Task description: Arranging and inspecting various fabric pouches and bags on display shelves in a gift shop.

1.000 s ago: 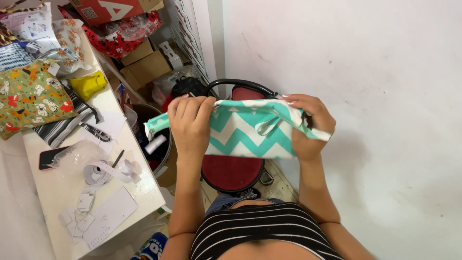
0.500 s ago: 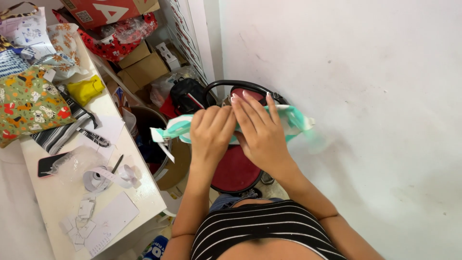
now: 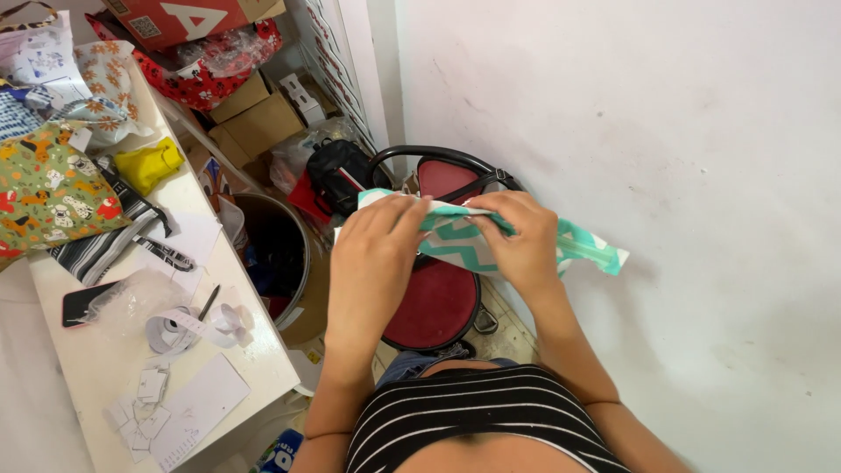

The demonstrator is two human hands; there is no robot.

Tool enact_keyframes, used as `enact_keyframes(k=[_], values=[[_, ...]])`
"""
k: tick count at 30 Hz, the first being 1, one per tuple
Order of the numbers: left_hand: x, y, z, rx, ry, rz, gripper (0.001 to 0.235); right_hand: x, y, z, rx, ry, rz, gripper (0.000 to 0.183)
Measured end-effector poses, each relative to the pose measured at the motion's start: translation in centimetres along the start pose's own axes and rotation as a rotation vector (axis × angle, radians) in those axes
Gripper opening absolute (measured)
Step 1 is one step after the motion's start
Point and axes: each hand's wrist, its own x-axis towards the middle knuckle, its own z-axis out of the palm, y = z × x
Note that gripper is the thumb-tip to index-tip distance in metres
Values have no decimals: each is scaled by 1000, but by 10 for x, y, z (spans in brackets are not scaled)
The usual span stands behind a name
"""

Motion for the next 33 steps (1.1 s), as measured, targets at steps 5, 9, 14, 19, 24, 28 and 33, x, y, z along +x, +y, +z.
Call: enact_keyframes(k=[5, 9, 14, 19, 24, 28, 33], values=[[-5, -7, 13, 114, -115, -136, 23, -2, 11, -8, -34, -23, -5, 21], [-5, -11, 25, 127, -141, -142, 20, 2, 9, -19, -1, -61, -17, 19], [-3, -8, 31, -63, -148, -295, 17, 4, 17, -19, -43, -89, -99, 14], [-4, 0, 43, -569, -181, -560, 26, 3, 26, -17, -121, -125, -123, 18], [-5, -5, 73, -979, -120, -684, 30, 18, -25, -24, 102, -313, -100, 41], [0, 0, 78, -1217, -8, -765, 24, 12, -43, -26, 272, -336, -95, 35], [4, 1, 80, -1387, 197, -844, 24, 8, -41, -31, 399, -248, -19, 20]])
